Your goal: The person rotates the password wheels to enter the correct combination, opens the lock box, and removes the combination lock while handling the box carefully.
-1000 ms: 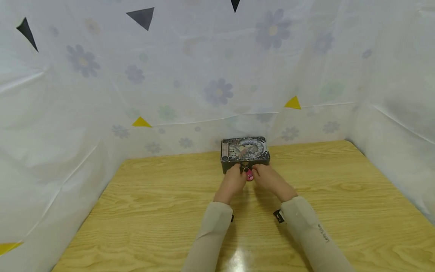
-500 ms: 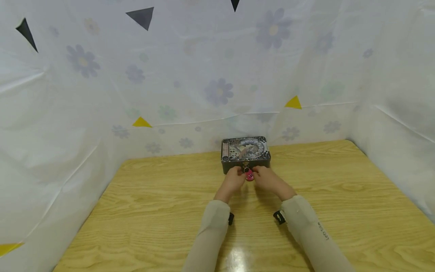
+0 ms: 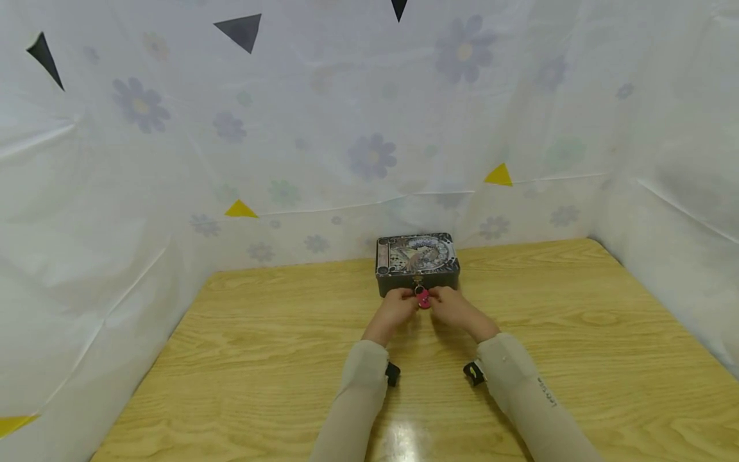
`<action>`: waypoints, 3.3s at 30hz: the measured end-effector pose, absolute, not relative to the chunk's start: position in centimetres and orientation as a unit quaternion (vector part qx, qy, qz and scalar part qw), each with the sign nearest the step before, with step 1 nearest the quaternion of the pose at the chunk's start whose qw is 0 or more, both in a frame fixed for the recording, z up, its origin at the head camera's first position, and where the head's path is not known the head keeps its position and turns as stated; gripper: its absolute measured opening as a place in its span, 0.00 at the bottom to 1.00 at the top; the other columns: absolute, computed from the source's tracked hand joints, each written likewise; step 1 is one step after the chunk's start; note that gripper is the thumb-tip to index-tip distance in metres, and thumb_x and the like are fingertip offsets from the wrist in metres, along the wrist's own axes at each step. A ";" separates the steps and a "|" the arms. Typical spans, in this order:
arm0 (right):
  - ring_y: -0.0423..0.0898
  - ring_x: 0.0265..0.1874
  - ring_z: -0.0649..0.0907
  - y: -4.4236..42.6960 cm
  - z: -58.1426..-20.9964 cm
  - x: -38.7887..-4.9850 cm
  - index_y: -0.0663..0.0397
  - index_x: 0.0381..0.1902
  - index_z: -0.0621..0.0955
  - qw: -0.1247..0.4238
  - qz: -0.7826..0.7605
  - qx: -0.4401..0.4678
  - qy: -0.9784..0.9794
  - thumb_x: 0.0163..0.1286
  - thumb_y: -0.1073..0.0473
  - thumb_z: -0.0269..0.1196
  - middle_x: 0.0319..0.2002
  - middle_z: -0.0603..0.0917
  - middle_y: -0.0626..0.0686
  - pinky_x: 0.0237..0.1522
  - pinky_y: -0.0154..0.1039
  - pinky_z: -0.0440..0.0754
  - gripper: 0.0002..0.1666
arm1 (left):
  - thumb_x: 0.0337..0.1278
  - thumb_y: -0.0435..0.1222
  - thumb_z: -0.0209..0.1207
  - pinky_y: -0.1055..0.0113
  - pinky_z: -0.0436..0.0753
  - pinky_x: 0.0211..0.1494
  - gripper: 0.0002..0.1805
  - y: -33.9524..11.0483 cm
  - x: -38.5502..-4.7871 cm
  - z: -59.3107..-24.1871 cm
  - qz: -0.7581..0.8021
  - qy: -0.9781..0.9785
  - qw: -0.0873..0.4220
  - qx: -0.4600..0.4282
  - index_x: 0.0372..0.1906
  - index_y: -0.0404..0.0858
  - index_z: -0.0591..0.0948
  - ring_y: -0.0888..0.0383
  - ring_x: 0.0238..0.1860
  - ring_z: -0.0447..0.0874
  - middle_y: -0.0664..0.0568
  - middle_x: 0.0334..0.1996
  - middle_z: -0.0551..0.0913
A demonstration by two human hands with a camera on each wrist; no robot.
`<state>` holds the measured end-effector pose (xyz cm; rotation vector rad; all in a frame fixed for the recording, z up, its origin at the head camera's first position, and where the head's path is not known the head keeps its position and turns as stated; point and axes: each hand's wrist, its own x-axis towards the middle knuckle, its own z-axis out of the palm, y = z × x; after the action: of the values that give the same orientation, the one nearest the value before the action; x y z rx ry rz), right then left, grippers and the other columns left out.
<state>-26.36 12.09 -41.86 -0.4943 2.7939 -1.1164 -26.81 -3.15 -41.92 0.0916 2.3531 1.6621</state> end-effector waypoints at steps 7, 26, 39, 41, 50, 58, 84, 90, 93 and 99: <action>0.60 0.47 0.79 12.2 -42.0 -26.4 0.83 0.55 0.71 0.055 -0.389 -0.156 0.906 0.72 0.67 0.46 0.53 0.75 0.75 0.48 0.51 0.79 0.22 | 0.64 0.31 0.52 0.58 0.81 0.51 0.22 -3.1 -26.7 -41.8 0.592 0.793 0.143 0.024 0.60 0.23 0.71 0.45 0.49 0.79 0.35 0.54 0.77; 0.46 0.21 0.74 12.1 -41.3 -26.4 0.76 0.32 0.81 0.004 -0.420 -0.130 0.898 0.66 0.70 0.49 0.22 0.78 0.56 0.25 0.37 0.73 0.15 | 0.66 0.26 0.49 0.53 0.77 0.60 0.18 -3.2 -26.5 -41.3 0.649 0.742 0.165 0.026 0.57 0.18 0.72 0.42 0.55 0.76 0.33 0.55 0.75; 0.43 0.19 0.71 12.1 -41.7 -26.4 0.77 0.35 0.82 0.004 -0.446 -0.098 0.890 0.65 0.70 0.51 0.20 0.75 0.52 0.22 0.34 0.70 0.14 | 0.64 0.26 0.51 0.54 0.77 0.59 0.16 -3.2 -26.5 -41.5 0.659 0.734 0.164 0.022 0.53 0.18 0.75 0.45 0.50 0.78 0.34 0.50 0.78; 0.44 0.21 0.72 12.0 -41.7 -26.4 0.78 0.37 0.81 0.003 -0.446 -0.092 0.890 0.65 0.70 0.51 0.22 0.77 0.54 0.23 0.34 0.71 0.15 | 0.64 0.26 0.51 0.54 0.77 0.59 0.17 -3.1 -26.6 -41.6 0.663 0.731 0.162 0.015 0.54 0.18 0.73 0.43 0.52 0.77 0.33 0.52 0.77; 0.50 0.28 0.77 11.8 -41.5 -26.2 0.76 0.37 0.82 -0.001 -0.439 -0.058 0.897 0.65 0.68 0.53 0.32 0.82 0.62 0.27 0.36 0.74 0.14 | 0.63 0.23 0.51 0.54 0.79 0.58 0.17 -2.9 -26.5 -41.5 0.668 0.727 0.160 0.010 0.54 0.17 0.73 0.40 0.53 0.77 0.31 0.53 0.75; 0.48 0.27 0.77 12.0 -41.3 -26.1 0.75 0.35 0.82 0.015 -0.434 -0.051 0.900 0.67 0.69 0.55 0.31 0.83 0.62 0.26 0.35 0.74 0.12 | 0.65 0.23 0.51 0.54 0.78 0.59 0.17 -2.7 -26.5 -41.2 0.664 0.727 0.173 -0.006 0.56 0.19 0.72 0.41 0.56 0.76 0.32 0.56 0.74; 0.46 0.28 0.83 11.9 -41.4 -26.2 0.79 0.38 0.80 0.081 -0.507 -0.040 0.857 0.70 0.67 0.53 0.34 0.84 0.65 0.33 0.41 0.85 0.15 | 0.61 0.20 0.53 0.61 0.85 0.47 0.12 -2.8 -26.8 -41.9 0.671 0.721 0.170 -0.036 0.50 0.22 0.70 0.44 0.43 0.84 0.34 0.46 0.76; 0.42 0.29 0.82 11.4 -41.8 -26.4 0.85 0.46 0.76 0.122 -0.579 -0.026 0.806 0.71 0.69 0.50 0.38 0.83 0.68 0.38 0.42 0.86 0.18 | 0.60 0.19 0.52 0.62 0.85 0.47 0.13 -2.8 -26.5 -41.8 0.674 0.720 0.161 -0.029 0.49 0.21 0.70 0.45 0.42 0.84 0.35 0.44 0.75; 0.42 0.29 0.82 11.2 -41.8 -26.4 0.84 0.49 0.74 0.126 -0.592 -0.015 0.796 0.72 0.68 0.49 0.40 0.82 0.68 0.39 0.42 0.86 0.18 | 0.60 0.19 0.52 0.62 0.85 0.46 0.12 -2.8 -26.5 -41.7 0.677 0.718 0.161 -0.033 0.48 0.23 0.70 0.46 0.40 0.84 0.36 0.43 0.75; 0.40 0.29 0.81 10.8 -42.0 -26.4 0.83 0.50 0.73 0.130 -0.605 0.005 0.786 0.72 0.67 0.50 0.39 0.82 0.63 0.38 0.39 0.86 0.19 | 0.60 0.19 0.52 0.62 0.85 0.45 0.12 -2.9 -26.6 -41.7 0.675 0.718 0.164 -0.036 0.49 0.23 0.71 0.47 0.39 0.84 0.37 0.43 0.76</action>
<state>-26.37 10.81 -41.96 0.0156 2.2833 -1.7566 -26.62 -2.89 -41.70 -0.1015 2.0477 1.9241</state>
